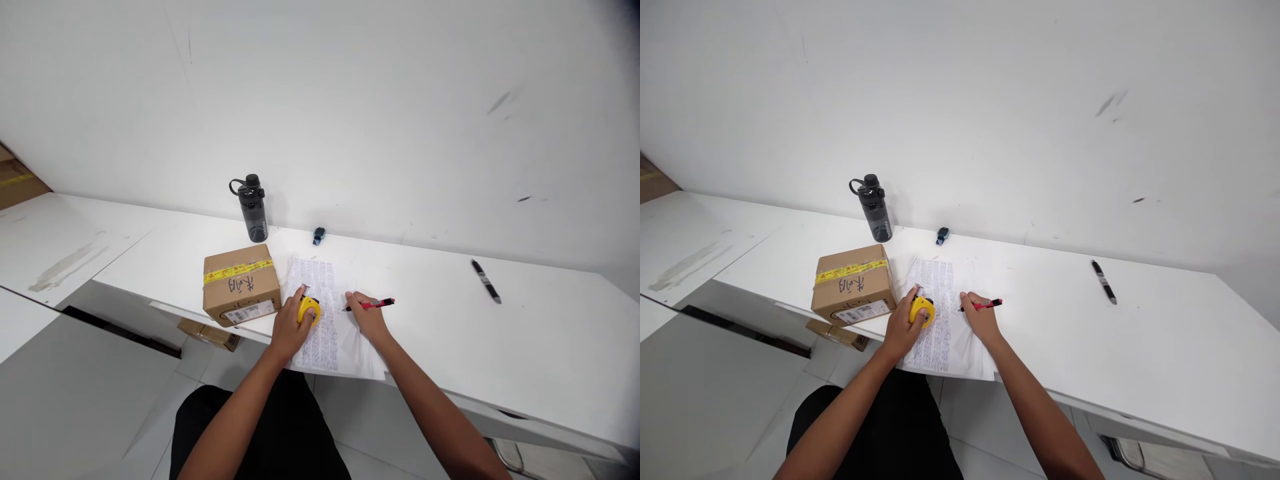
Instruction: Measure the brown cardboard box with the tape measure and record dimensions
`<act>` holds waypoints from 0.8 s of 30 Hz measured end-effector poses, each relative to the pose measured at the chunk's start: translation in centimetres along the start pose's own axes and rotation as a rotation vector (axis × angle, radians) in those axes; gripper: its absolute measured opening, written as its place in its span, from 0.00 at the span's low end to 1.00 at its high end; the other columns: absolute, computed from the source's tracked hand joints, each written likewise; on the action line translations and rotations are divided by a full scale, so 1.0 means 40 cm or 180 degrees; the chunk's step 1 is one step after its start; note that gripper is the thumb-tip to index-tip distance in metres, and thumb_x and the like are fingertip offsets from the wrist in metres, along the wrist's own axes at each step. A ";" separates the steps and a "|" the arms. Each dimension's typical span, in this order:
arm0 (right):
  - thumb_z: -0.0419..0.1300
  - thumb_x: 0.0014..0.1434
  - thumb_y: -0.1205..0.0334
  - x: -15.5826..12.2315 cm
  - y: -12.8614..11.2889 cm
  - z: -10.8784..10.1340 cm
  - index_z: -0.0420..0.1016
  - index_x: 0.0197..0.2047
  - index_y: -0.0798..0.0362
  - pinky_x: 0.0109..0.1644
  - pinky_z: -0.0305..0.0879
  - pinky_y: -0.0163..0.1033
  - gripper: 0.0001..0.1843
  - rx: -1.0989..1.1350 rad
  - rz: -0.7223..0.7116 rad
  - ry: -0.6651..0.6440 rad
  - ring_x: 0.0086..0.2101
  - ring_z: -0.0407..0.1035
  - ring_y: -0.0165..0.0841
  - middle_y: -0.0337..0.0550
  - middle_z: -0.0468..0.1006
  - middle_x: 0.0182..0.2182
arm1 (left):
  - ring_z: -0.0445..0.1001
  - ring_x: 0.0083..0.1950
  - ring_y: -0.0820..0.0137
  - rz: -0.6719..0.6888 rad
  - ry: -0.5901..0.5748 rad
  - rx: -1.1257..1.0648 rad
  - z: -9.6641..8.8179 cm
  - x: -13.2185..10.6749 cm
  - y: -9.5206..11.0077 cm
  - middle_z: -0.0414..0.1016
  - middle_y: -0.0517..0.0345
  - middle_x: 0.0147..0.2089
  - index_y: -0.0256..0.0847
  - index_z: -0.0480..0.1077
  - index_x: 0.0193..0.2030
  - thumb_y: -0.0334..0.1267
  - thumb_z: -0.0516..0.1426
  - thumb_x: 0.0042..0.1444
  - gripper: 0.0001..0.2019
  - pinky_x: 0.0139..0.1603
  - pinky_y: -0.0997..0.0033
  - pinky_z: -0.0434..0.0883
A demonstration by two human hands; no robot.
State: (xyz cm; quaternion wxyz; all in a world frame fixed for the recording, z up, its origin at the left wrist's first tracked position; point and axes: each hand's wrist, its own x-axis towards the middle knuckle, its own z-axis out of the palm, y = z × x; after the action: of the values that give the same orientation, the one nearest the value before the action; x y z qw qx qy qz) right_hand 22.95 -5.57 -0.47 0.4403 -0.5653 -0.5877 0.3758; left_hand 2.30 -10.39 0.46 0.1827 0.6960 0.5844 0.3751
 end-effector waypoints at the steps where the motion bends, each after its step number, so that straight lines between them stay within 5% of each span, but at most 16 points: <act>1: 0.53 0.59 0.45 0.000 0.000 0.000 0.67 0.19 0.51 0.32 0.58 0.38 0.23 -0.0007 0.0003 -0.0003 0.26 0.63 0.33 0.38 0.69 0.19 | 0.66 0.61 0.63 -0.0008 0.0008 -0.0009 0.000 0.000 0.000 0.65 0.48 0.63 0.41 0.54 0.67 0.43 0.49 0.64 0.25 0.60 0.59 0.64; 12: 0.53 0.58 0.44 -0.002 -0.005 -0.001 0.66 0.19 0.50 0.32 0.59 0.38 0.24 -0.0063 -0.0005 -0.0024 0.26 0.64 0.34 0.39 0.70 0.20 | 0.67 0.61 0.61 -0.0110 0.0102 -0.0059 0.004 -0.001 -0.001 0.65 0.48 0.63 0.42 0.55 0.65 0.44 0.50 0.62 0.25 0.60 0.57 0.64; 18: 0.53 0.59 0.44 -0.002 -0.005 0.001 0.66 0.19 0.50 0.32 0.59 0.38 0.24 -0.0066 -0.0018 -0.0032 0.26 0.64 0.34 0.38 0.70 0.20 | 0.74 0.50 0.61 -0.0425 0.0232 -0.0151 0.017 -0.006 -0.014 0.71 0.46 0.54 0.40 0.58 0.59 0.46 0.54 0.59 0.23 0.51 0.59 0.70; 24: 0.53 0.59 0.42 -0.001 -0.007 0.000 0.67 0.20 0.50 0.32 0.60 0.39 0.24 -0.0087 -0.0030 -0.0041 0.27 0.65 0.35 0.39 0.71 0.20 | 0.74 0.51 0.62 -0.0443 0.0357 -0.0380 0.029 -0.008 -0.026 0.71 0.46 0.53 0.38 0.53 0.60 0.46 0.56 0.58 0.28 0.50 0.60 0.70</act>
State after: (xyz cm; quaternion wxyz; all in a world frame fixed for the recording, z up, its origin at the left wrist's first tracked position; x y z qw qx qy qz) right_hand 22.85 -5.64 -0.20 0.4305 -0.5661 -0.5982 0.3693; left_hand 2.43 -10.23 -1.10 0.2164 0.6195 0.6172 0.4340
